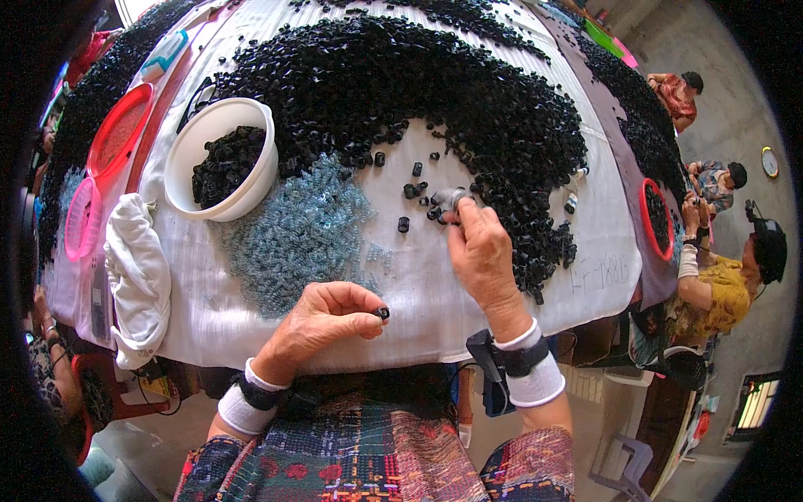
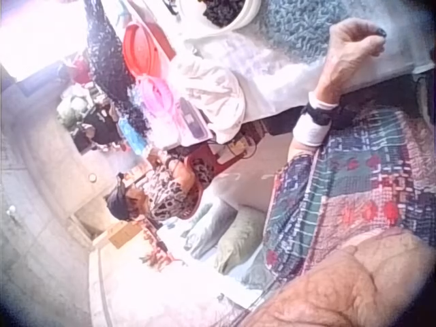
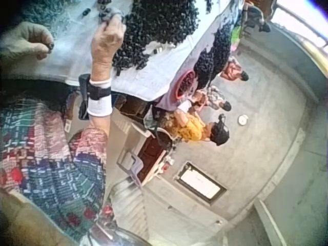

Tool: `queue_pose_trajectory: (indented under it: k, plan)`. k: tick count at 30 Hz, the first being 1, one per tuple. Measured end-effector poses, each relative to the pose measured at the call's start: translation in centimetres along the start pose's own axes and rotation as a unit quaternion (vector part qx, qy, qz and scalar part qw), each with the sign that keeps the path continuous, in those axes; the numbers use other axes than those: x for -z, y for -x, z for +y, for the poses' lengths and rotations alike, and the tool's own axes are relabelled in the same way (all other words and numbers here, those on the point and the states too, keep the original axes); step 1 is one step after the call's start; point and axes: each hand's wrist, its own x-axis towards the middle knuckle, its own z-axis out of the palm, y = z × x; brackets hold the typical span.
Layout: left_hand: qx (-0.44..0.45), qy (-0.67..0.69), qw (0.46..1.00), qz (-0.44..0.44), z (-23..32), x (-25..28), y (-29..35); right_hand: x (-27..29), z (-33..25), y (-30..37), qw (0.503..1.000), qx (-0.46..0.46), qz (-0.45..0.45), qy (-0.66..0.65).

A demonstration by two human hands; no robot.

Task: Assembling or sorting small plastic shoe buckles and beads at a shared production table.

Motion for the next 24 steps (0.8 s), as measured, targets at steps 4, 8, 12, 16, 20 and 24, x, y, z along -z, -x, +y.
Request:
queue_pose_trajectory:
  k: [4,8,12,16,20,24]
  plan:
    - [0.002,-0.006,1.000,0.002,0.3,-0.1,0.0,-1.6,0.2,-2.2,0.999,-0.001,0.032,0.033]
    - [0.007,0.001,1.000,0.000,0.3,-0.1,-0.1,-3.1,0.4,-3.1,0.988,0.046,0.042,0.142]
    - [0.009,0.006,1.000,-0.002,0.1,0.1,0.1,-3.6,-0.6,-3.0,0.980,0.050,0.009,0.190]
    - [-0.002,0.012,1.000,-0.008,0.2,-0.1,0.1,-3.8,-0.2,-2.6,0.974,0.096,0.027,0.203]
    - [-0.017,0.012,1.000,0.015,-0.1,-0.3,0.0,-3.2,-0.8,-2.3,0.979,0.125,0.051,0.156]
    - [-0.079,0.034,0.993,0.084,-0.6,-0.5,0.1,-0.5,-4.4,-0.7,0.991,0.078,-0.002,-0.112]
